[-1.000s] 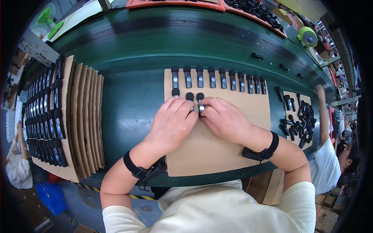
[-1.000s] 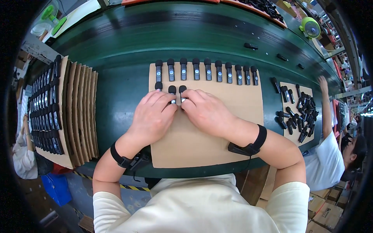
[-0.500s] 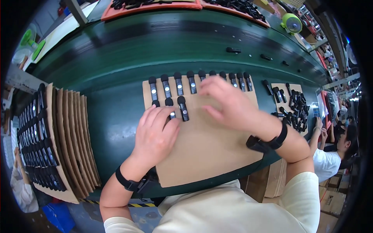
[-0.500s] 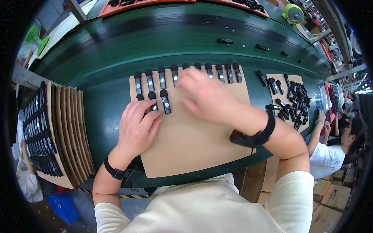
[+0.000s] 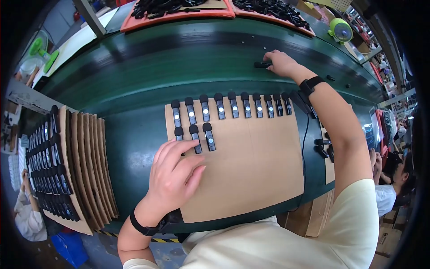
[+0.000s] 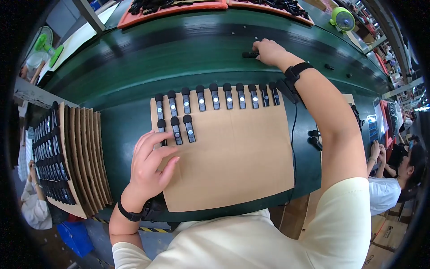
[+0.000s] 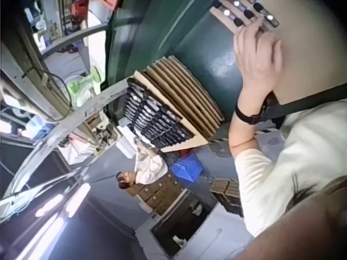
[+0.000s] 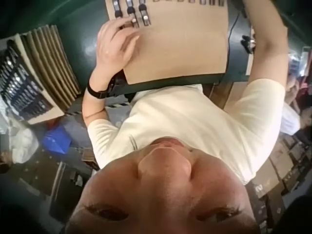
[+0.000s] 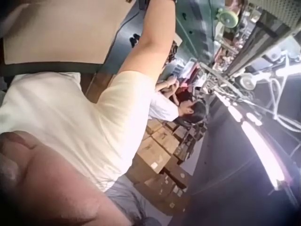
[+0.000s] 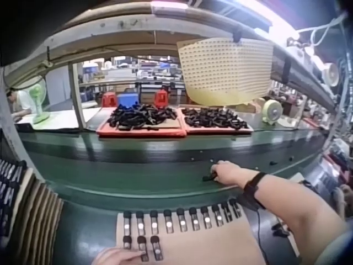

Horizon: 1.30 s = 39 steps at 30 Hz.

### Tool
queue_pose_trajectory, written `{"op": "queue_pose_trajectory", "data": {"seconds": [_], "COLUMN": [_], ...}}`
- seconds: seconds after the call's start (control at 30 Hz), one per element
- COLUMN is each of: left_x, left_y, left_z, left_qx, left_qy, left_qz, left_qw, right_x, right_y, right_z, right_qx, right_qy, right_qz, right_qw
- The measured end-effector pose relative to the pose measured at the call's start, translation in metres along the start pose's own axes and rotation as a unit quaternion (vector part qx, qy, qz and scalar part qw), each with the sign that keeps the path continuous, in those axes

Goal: The person picks up a microphone from a pile, aligns it with another, and presses them together to check the connection. After inspecting the devices, they place the microphones onto a cardboard sheet and repeat the process.

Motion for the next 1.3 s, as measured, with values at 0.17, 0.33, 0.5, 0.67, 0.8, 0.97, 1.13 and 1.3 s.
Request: {"op": "queue_pose_trajectory", "data": {"seconds": [0.17, 0.33, 0.5, 0.67, 0.8, 0.97, 1.13, 1.3], "left_x": [-0.012, -0.033, -0.04, -0.026, 0.002, 0.06, 0.079, 0.082], "left_y": [0.006, 0.013, 0.017, 0.018, 0.01, -0.005, -0.012, -0.007], "left_z": [0.008, 0.008, -0.008, 0.002, 0.022, 0.038, 0.029, 0.013], "left_qx": [0.004, -0.003, 0.031, 0.044, 0.058, 0.175, 0.305, 0.336], "left_qy": [-0.005, 0.019, -0.013, -0.012, 0.028, 0.132, 0.165, 0.175], "left_qz": [-0.007, 0.03, 0.018, 0.022, 0.093, 0.274, 0.325, 0.344], "left_qw": [1.0, 0.999, 0.999, 0.999, 0.994, 0.936, 0.88, 0.859], "right_x": [0.008, 0.082, 0.159, 0.137, 0.068, 0.034, 0.047, 0.113], "right_y": [-0.008, -0.113, -0.17, -0.136, -0.012, 0.116, 0.129, 0.049], "right_z": [0.017, 0.058, 0.066, 0.057, 0.025, -0.029, -0.042, -0.003], "right_qx": [-0.035, -0.35, -0.407, -0.406, -0.249, -0.08, -0.182, -0.524], "right_qy": [-0.015, -0.056, -0.164, -0.101, 0.122, 0.216, 0.112, 0.126], "right_qz": [-0.012, 0.162, 0.273, 0.276, 0.101, -0.075, -0.105, -0.036], "right_qw": [0.999, 0.921, 0.856, 0.866, 0.956, 0.97, 0.971, 0.842]}}
Point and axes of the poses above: each hand's wrist, its own x-axis away from the middle knuckle, its own z-axis out of the back of the hand, y = z × x, the point moved 7 cm from there along -x, towards the middle knuckle, and after that the axes turned 2 degrees about x, right-handed, at the moved point
